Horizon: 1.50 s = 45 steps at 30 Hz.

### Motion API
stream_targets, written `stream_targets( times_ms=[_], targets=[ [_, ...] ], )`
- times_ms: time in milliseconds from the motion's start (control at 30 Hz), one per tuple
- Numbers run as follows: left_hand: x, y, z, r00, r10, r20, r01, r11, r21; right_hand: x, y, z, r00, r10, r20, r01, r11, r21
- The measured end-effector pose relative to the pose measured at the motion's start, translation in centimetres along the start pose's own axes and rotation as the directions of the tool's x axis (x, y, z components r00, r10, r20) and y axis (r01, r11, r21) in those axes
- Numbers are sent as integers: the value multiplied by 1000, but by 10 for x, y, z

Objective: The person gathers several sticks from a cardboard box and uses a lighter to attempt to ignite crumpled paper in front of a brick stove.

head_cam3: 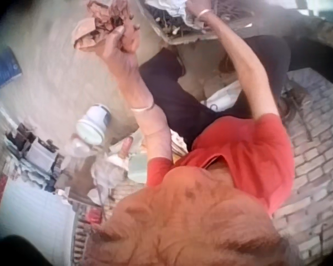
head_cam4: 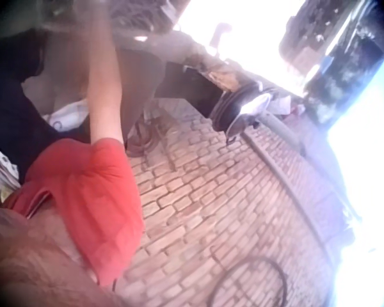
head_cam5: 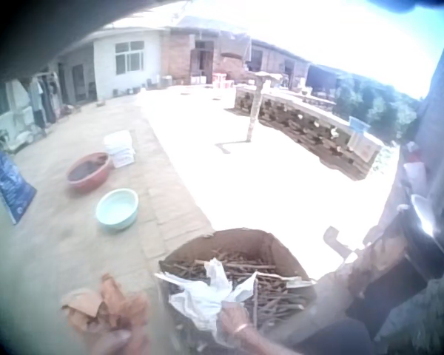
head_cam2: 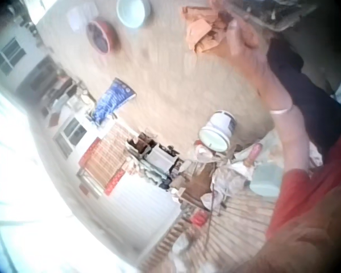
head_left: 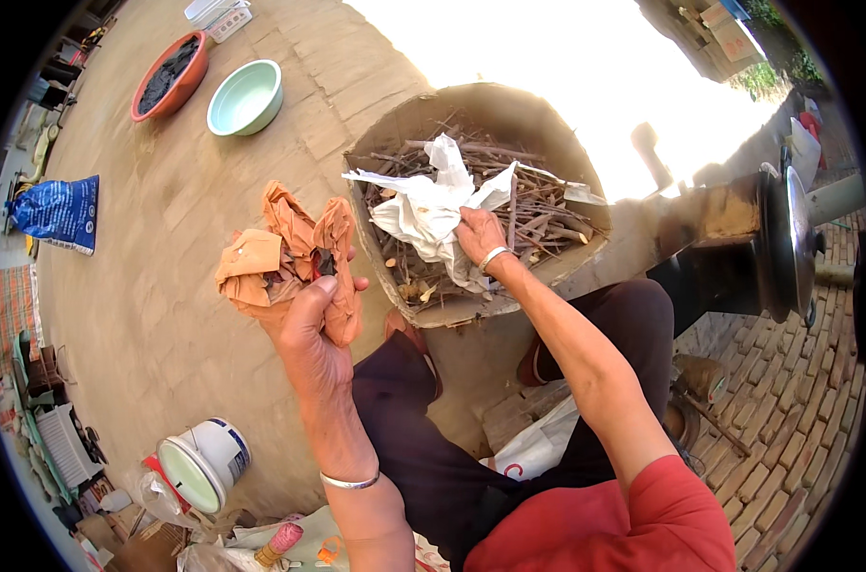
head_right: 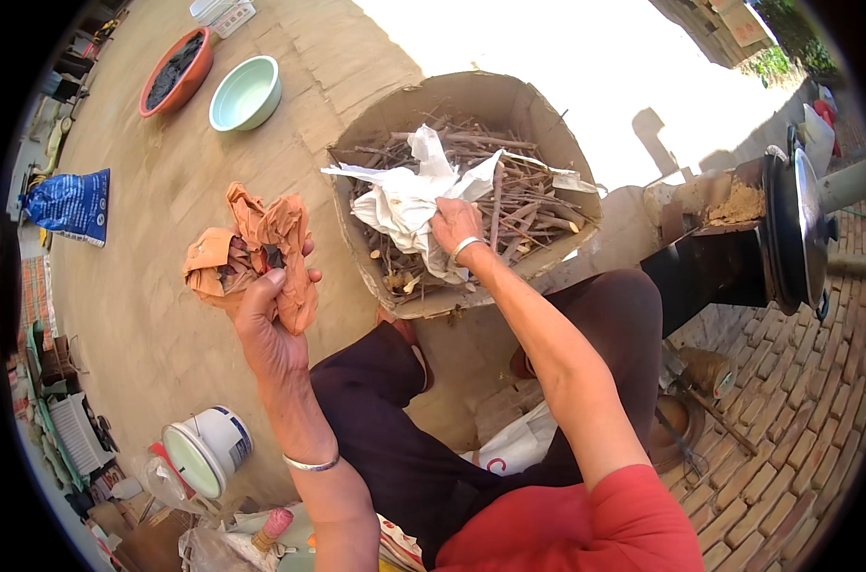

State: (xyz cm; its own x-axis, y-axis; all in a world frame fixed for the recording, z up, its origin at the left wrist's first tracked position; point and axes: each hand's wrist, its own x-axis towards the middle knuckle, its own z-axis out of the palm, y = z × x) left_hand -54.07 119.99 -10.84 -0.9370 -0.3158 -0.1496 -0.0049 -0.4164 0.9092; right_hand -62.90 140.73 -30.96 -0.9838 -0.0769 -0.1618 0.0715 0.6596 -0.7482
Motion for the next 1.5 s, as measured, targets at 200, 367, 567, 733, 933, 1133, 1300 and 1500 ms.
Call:
stream_targets(
  times_ms=[200, 367, 567, 733, 933, 1133, 1300, 1500],
  targets=[
    [2, -2, -1, 1000, 20, 4, -20, 999, -26, 19, 14, -75, 976, 192, -106, -41, 634, 772],
    [1, -4, -7, 998, 58, 11, -58, 998, -6, 5, -10, -174, 945, 224, -239, 41, 644, 764],
    [-2, -3, -14, 996, 83, -15, -83, 997, 1, -4, 35, -276, 868, 257, -424, 57, 798, 601],
    [0, -6, -19, 997, 69, -17, -69, 998, 0, -17, 46, -275, 943, 304, -139, -12, 445, 895],
    [0, -5, -10, 998, 61, -30, -60, 998, 12, -4, 47, -201, 949, 295, 113, -218, 351, 911],
    [0, -4, -17, 999, 53, -1, -53, 997, -56, 4, 66, -194, 946, 297, 128, -205, 242, 948],
    [-7, 16, -48, 995, 90, -50, -91, 995, -27, -18, 28, -244, 952, 303, 39, -138, 314, 939],
    [-15, -12, -120, 983, 14, -185, 1, 997, 80, -38, 71, -310, 895, 373, -245, -53, 635, 771]
  ],
)
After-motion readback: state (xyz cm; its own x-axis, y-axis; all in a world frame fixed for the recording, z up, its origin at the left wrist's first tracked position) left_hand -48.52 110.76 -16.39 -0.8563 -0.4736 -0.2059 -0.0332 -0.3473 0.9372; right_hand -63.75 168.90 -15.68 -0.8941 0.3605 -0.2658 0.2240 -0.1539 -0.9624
